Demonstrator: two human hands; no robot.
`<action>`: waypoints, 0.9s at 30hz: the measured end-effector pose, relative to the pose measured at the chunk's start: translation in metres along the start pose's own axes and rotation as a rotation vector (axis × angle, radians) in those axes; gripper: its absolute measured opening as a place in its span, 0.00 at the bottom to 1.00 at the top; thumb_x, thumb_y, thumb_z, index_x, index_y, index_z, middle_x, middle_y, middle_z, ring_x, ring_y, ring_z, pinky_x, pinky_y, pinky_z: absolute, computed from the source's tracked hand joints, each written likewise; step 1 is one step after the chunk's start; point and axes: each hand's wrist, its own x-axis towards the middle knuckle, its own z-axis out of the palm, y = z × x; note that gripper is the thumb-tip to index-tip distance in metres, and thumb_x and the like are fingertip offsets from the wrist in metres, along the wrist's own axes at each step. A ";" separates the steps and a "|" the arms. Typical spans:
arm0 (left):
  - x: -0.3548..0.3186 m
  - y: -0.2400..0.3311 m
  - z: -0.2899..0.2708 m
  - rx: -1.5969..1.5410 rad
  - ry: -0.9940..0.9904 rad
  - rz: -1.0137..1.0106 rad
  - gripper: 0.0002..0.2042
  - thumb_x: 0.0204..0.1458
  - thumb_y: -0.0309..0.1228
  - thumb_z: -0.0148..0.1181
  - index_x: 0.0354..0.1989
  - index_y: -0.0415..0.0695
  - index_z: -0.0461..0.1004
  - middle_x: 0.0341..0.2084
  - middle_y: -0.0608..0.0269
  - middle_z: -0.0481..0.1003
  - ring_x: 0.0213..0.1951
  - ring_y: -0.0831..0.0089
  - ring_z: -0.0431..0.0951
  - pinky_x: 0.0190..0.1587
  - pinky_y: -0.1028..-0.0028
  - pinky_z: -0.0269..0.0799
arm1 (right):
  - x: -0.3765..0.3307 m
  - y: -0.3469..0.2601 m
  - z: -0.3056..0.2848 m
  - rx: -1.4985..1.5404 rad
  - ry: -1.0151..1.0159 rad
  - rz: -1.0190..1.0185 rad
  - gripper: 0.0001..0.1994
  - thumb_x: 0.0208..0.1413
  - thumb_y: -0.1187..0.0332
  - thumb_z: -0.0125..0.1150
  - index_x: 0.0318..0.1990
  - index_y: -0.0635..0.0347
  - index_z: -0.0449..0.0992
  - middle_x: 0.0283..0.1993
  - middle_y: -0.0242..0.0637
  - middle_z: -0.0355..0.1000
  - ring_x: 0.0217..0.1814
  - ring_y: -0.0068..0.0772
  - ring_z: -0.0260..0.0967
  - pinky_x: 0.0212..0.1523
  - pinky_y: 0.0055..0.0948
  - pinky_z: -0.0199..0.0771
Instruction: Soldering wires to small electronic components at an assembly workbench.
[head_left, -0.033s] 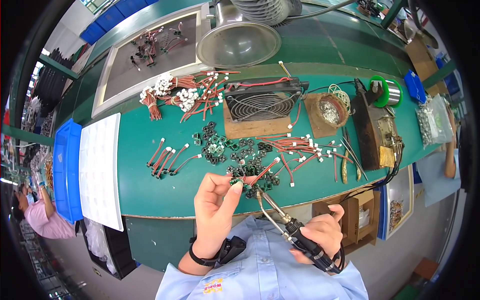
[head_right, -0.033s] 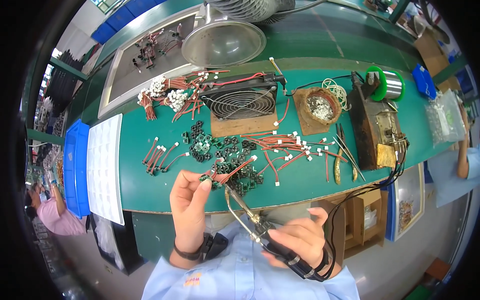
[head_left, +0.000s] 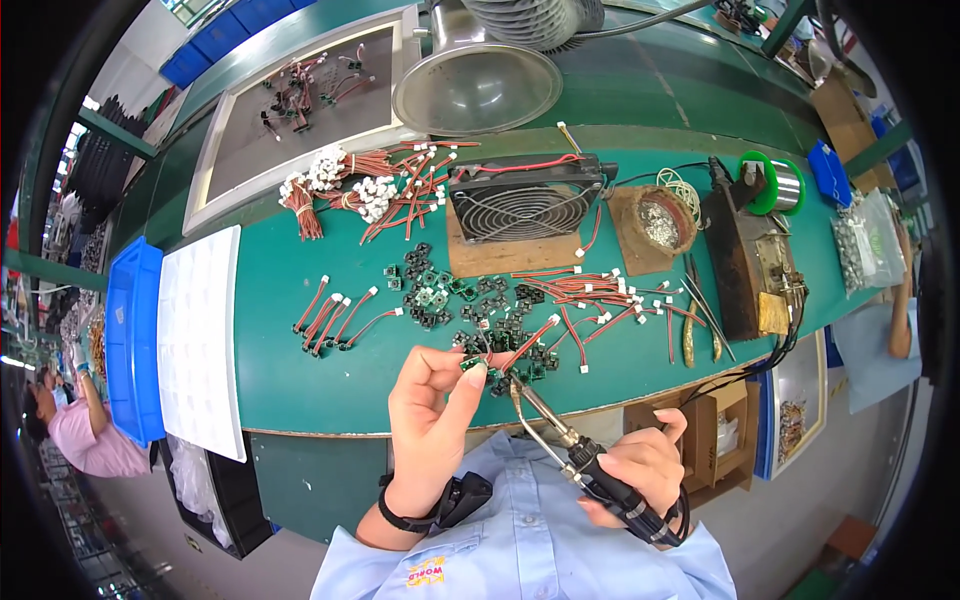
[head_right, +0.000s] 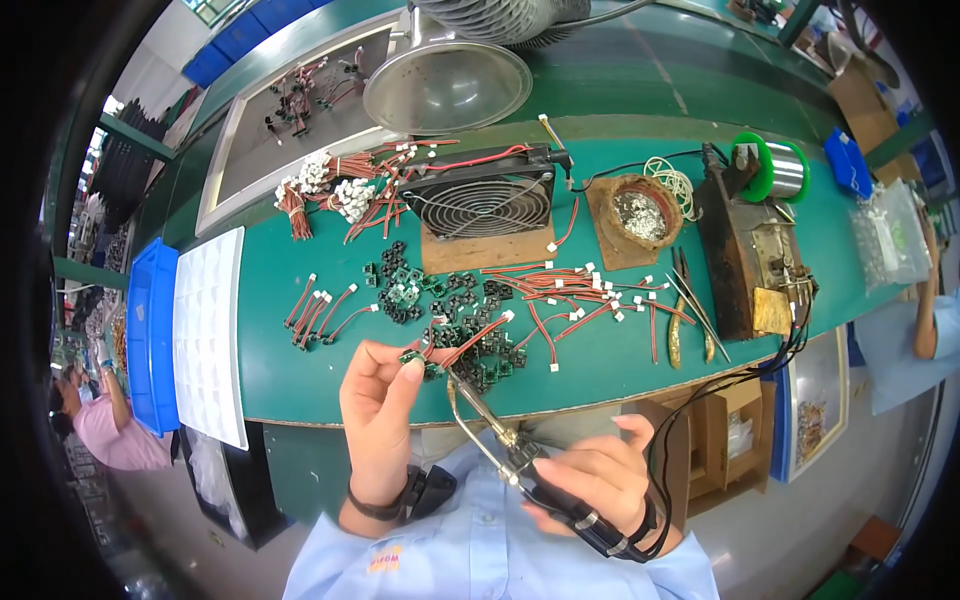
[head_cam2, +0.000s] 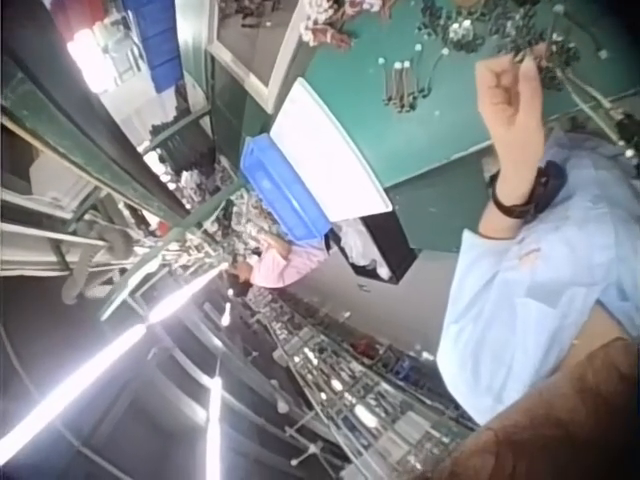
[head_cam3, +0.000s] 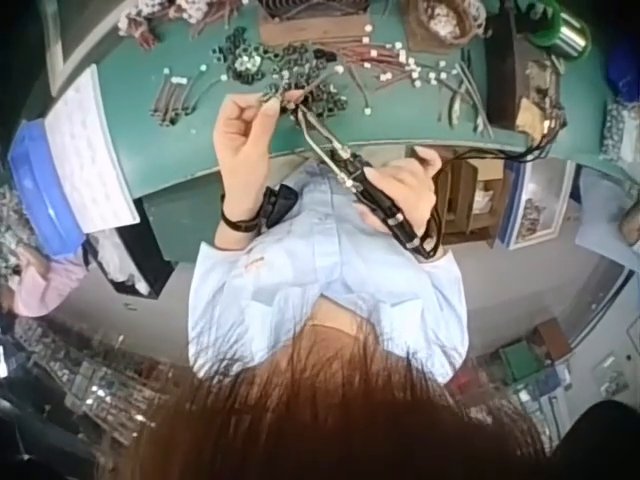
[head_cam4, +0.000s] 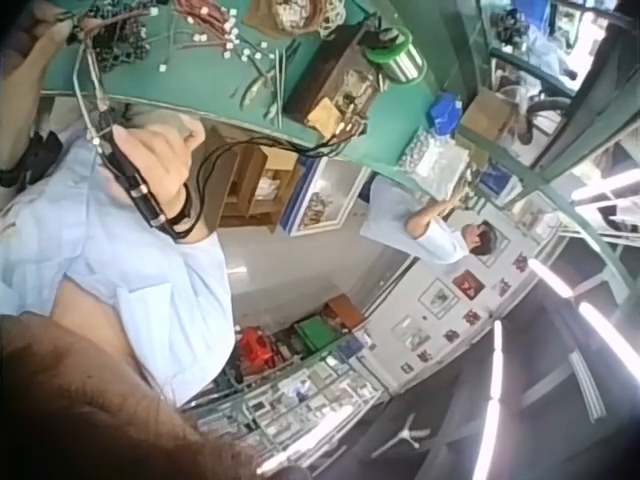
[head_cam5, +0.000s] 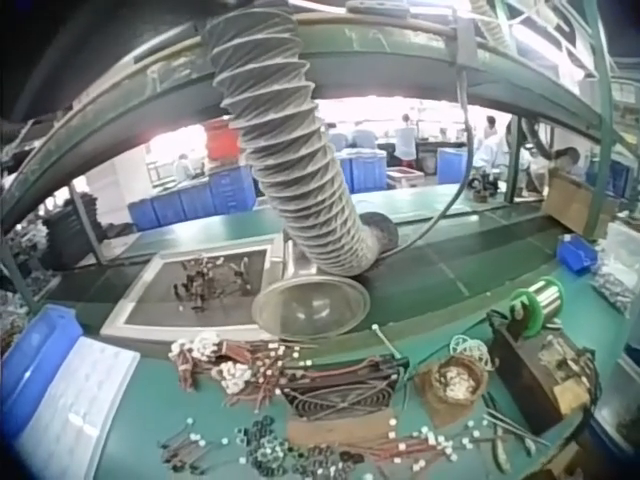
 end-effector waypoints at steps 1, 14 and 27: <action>-0.001 -0.001 -0.001 0.016 -0.010 0.010 0.03 0.55 0.22 0.50 0.34 0.40 0.63 0.35 0.51 0.76 0.39 0.75 0.75 0.47 0.77 0.65 | 0.001 0.000 0.001 -0.004 0.000 -0.008 0.25 0.35 0.55 0.71 0.42 0.55 0.73 0.24 0.28 0.70 0.27 0.29 0.67 0.52 0.44 0.49; -0.001 -0.006 -0.004 0.141 -0.068 0.087 0.03 0.54 0.21 0.49 0.34 0.40 0.62 0.36 0.49 0.76 0.41 0.73 0.75 0.53 0.72 0.61 | 0.002 -0.003 0.002 0.003 -0.004 0.013 0.23 0.35 0.56 0.70 0.40 0.54 0.74 0.23 0.28 0.70 0.26 0.28 0.68 0.53 0.44 0.50; -0.003 -0.005 -0.001 0.118 -0.054 0.053 0.03 0.54 0.21 0.49 0.34 0.40 0.62 0.36 0.48 0.76 0.41 0.74 0.75 0.57 0.71 0.55 | 0.002 -0.002 0.002 0.009 -0.001 0.027 0.22 0.35 0.56 0.70 0.40 0.54 0.73 0.22 0.28 0.70 0.27 0.29 0.67 0.53 0.44 0.50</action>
